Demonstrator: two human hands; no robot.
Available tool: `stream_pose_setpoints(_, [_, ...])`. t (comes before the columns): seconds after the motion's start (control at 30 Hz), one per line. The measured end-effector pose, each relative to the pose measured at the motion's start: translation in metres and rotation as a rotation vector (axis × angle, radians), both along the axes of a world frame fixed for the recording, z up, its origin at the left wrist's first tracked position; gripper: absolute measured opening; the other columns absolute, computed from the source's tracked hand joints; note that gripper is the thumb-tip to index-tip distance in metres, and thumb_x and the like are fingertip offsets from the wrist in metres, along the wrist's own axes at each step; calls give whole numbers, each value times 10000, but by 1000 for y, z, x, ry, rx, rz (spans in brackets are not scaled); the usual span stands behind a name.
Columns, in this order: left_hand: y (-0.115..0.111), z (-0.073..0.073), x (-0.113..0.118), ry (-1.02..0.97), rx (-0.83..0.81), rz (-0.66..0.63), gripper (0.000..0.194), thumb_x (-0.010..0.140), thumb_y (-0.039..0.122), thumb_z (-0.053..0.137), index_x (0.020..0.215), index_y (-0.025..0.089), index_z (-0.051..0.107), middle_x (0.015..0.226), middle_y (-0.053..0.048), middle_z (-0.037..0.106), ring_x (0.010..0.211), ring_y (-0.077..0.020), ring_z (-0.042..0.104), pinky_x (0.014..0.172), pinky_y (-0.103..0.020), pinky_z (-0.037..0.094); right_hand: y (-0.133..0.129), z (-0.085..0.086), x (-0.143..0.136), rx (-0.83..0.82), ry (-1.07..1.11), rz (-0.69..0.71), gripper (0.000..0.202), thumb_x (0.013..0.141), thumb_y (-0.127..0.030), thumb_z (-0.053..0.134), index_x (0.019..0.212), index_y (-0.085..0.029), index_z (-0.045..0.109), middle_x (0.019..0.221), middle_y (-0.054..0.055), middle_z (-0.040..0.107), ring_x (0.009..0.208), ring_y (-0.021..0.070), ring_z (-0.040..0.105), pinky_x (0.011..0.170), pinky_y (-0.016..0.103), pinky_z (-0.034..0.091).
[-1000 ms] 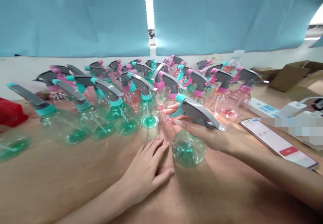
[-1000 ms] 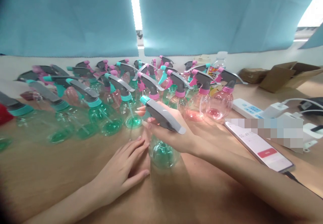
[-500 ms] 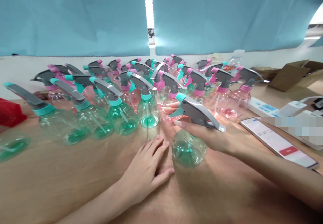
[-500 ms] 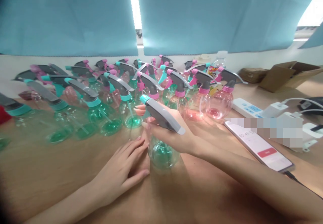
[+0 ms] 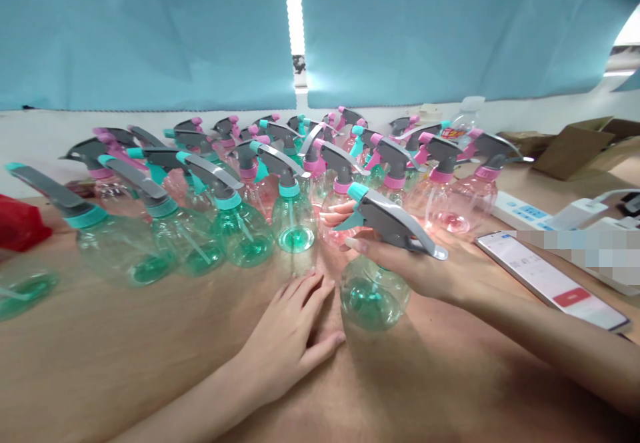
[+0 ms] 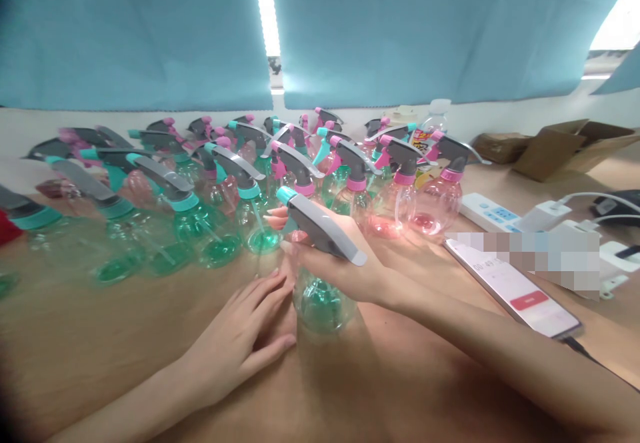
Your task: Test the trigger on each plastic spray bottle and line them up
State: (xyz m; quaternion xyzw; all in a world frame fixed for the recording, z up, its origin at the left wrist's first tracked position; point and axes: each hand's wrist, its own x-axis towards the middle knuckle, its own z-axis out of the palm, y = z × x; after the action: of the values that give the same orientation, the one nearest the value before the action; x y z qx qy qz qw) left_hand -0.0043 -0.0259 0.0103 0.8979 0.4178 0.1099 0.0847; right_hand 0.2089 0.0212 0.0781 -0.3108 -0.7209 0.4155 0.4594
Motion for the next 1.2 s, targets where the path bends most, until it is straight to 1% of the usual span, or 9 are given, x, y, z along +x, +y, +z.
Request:
stream_pose_setpoints(0.07, [0,1,0,1,-1,0,560,930,444,544,1390,152,411,1446,-169,424,1330,-337,367,1058,-529,343,0,0,0,2,-22,-14,302,817,-300,598,1110,-234,629,1065,29,698,925,197,671,805,355,564])
stream_pose_setpoints(0.23, [0,1,0,-18,2,-2,558,931,452,537,1395,173,402,1452,-161,418,1329,-336,369,1057,-530,342,-2,4,0,-4,-98,-98,265,801,-344,607,1047,-253,646,785,7,664,748,200,665,651,335,575])
stream_pose_setpoints(0.43, [0,-1,-1,-37,9,-1,539,932,459,527,1390,198,412,1447,-147,429,1322,-339,381,1047,-526,351,-8,25,2,-12,-205,-53,151,810,-336,622,946,-282,657,763,-1,677,720,199,666,617,322,557])
stream_pose_setpoints(0.53, [1,-4,-2,-45,23,-3,548,934,480,517,1393,202,409,1448,-143,427,1318,-337,383,1044,-527,351,-10,34,5,33,-281,-37,110,838,-337,615,904,-255,644,764,-10,668,694,167,650,610,290,536])
stream_pose_setpoints(0.63, [1,-5,-2,-48,41,-5,558,937,492,506,1397,193,403,1448,-144,424,1316,-333,381,1043,-526,352,-9,34,7,88,-319,-44,129,860,-346,601,803,-231,598,681,-33,597,593,119,578,549,261,487])
stream_pose_setpoints(0.8, [0,-3,-1,-23,28,-11,557,941,486,507,1387,167,408,1445,-163,423,1316,-334,383,1043,-527,353,-9,30,8,160,-386,-90,309,895,-395,537,652,-223,453,563,-64,389,461,72,354,441,239,351])
stream_pose_setpoints(0.97, [1,-1,-1,-37,14,-7,544,929,475,527,1380,192,413,1445,-156,427,1314,-340,390,1039,-532,355,-9,29,11,115,-428,-122,334,881,-447,551,650,-222,462,535,-74,374,420,62,292,386,235,272])
stream_pose_setpoints(1.07, [1,0,0,-34,10,-6,534,930,480,524,1373,200,421,1445,-150,429,1312,-337,395,1036,-532,363,-7,28,12,113,-417,-96,317,876,-467,548,681,-222,501,532,-72,389,427,66,333,393,231,294])
stream_pose_setpoints(1.2, [1,2,1,4,4,-3,542,935,470,521,1367,153,435,1446,-173,422,1318,-343,384,1038,-543,363,-5,25,9,62,-310,-29,187,877,-405,558,851,-221,581,691,-29,578,600,108,554,535,234,459])
